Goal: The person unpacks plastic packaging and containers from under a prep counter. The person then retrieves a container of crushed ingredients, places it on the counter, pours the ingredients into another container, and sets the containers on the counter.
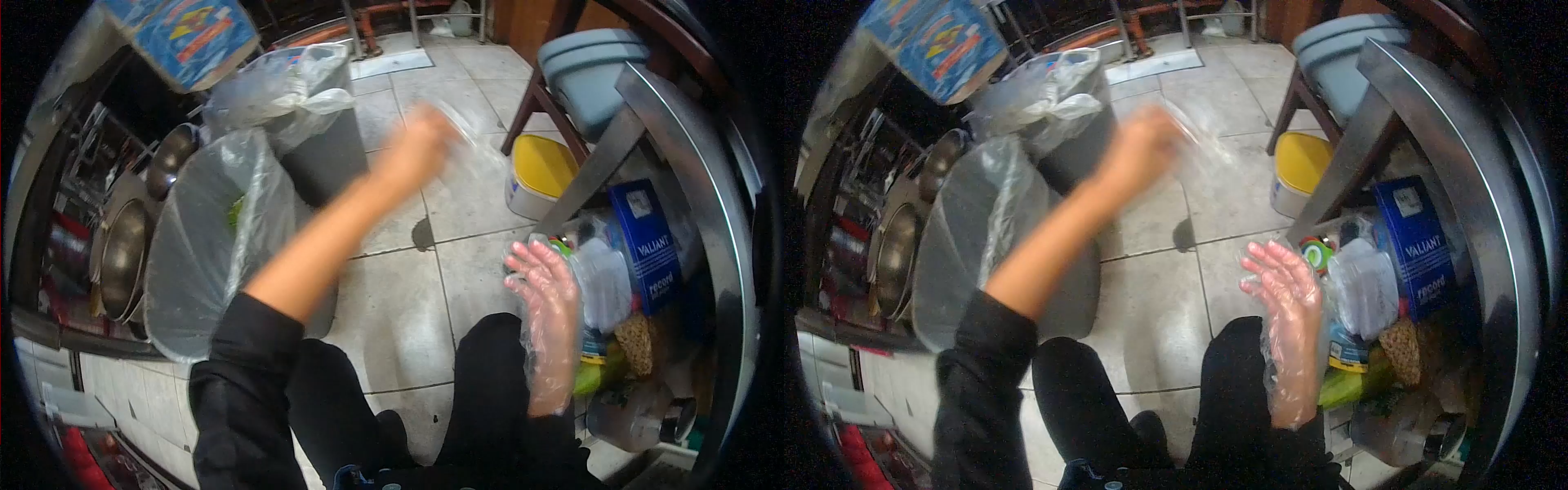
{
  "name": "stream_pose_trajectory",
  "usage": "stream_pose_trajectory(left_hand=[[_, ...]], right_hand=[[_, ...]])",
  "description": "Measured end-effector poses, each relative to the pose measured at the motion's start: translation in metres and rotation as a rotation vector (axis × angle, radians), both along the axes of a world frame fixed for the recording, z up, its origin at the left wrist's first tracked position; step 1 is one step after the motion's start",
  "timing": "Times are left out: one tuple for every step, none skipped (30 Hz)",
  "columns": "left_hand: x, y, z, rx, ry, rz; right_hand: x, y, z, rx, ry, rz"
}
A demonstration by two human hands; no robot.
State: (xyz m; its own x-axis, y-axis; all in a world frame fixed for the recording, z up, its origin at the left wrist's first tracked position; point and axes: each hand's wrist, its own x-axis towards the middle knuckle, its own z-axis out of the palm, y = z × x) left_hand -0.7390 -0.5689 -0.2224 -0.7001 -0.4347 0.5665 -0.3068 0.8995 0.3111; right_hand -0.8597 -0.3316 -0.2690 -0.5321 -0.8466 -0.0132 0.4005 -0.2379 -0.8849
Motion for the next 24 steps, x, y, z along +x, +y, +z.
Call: stream_pose_trajectory(left_hand=[[0.016, -0.039, 0.011, 0.027, 0.181, 0.173], [0.042, -0.09, 0.015, -0.32, 0.164, 0.263], [0.068, -0.138, 0.021, -0.669, 0.182, 0.41], [0.095, -0.163, 0.021, -0.544, -0.133, 0.671], [0.123, -0.187, 0.021, -0.45, -0.522, 0.872], [0.14, -0.215, 0.022, 0.025, -0.754, 0.904], [0.152, -0.231, 0.01, 0.164, -0.565, 0.929], [0.161, -0.24, -0.004, 0.307, -0.376, 0.942], [0.166, -0.25, -0.014, 0.437, -0.28, 0.825], [0.157, -0.233, -0.011, 0.477, -0.188, 0.63], [0.155, -0.246, -0.015, 0.433, -0.246, 0.731], [0.161, -0.263, -0.019, 0.386, -0.302, 0.839], [0.159, -0.266, -0.021, 0.388, -0.299, 0.817], [0.158, -0.266, -0.02, 0.398, -0.303, 0.873], [0.158, -0.267, -0.018, 0.407, -0.308, 0.932], [0.157, -0.267, -0.016, 0.406, -0.308, 0.922], [0.155, -0.266, -0.013, 0.333, -0.51, 0.992], [0.156, -0.265, -0.012, 0.256, -0.712, 1.056], [0.15, -0.249, -0.007, 0.255, -0.709, 1.05], [0.137, -0.222, -0.001, 0.163, -0.621, 1.15], [0.129, -0.206, 0.003, 0.071, -0.53, 1.246], [0.129, -0.213, 0.005, 0.073, -0.53, 1.242], [0.131, -0.225, 0.01, 0.064, -0.594, 1.205], [0.134, -0.234, 0.013, 0.053, -0.657, 1.17]], right_hand=[[-0.004, 0.011, -0.004, 0.01, 0.004, -0.028], [-0.01, 0.026, -0.009, 0.061, 0.082, -0.042], [-0.015, 0.042, -0.015, 0.115, 0.157, -0.057], [-0.021, 0.058, -0.027, 0.122, 0.112, -0.101], [-0.027, 0.074, -0.04, 0.14, 0.112, -0.131], [-0.033, 0.091, -0.051, 0.215, 0.145, -0.146], [-0.039, 0.107, -0.061, 0.292, 0.178, -0.166], [-0.042, 0.122, -0.069, 0.34, 0.186, -0.204], [-0.047, 0.136, -0.076, 0.354, 0.187, -0.249], [-0.051, 0.149, -0.082, 0.428, 0.16, -0.271], [-0.057, 0.16, -0.088, 0.496, 0.134, -0.288], [-0.063, 0.17, -0.093, 0.502, 0.146, -0.302], [-0.065, 0.174, -0.089, 0.505, 0.149, -0.324], [-0.067, 0.173, -0.083, 0.534, 0.193, -0.358], [-0.068, 0.17, -0.077, 0.562, 0.235, -0.389], [-0.069, 0.165, -0.07, 0.535, 0.308, -0.384], [-0.075, 0.157, -0.071, 0.534, 0.308, -0.392], [-0.082, 0.148, -0.078, 0.593, 0.501, -0.464], [-0.091, 0.14, -0.086, 0.651, 0.697, -0.535], [-0.102, 0.132, -0.092, 0.654, 0.883, -0.544], [-0.108, 0.121, -0.083, 0.659, 0.886, -0.55], [-0.111, 0.107, -0.069, 0.74, 1.192, -0.41], [-0.114, 0.097, -0.062, 0.81, 1.492, -0.251], [-0.12, 0.09, -0.075, 0.809, 1.493, -0.252]])
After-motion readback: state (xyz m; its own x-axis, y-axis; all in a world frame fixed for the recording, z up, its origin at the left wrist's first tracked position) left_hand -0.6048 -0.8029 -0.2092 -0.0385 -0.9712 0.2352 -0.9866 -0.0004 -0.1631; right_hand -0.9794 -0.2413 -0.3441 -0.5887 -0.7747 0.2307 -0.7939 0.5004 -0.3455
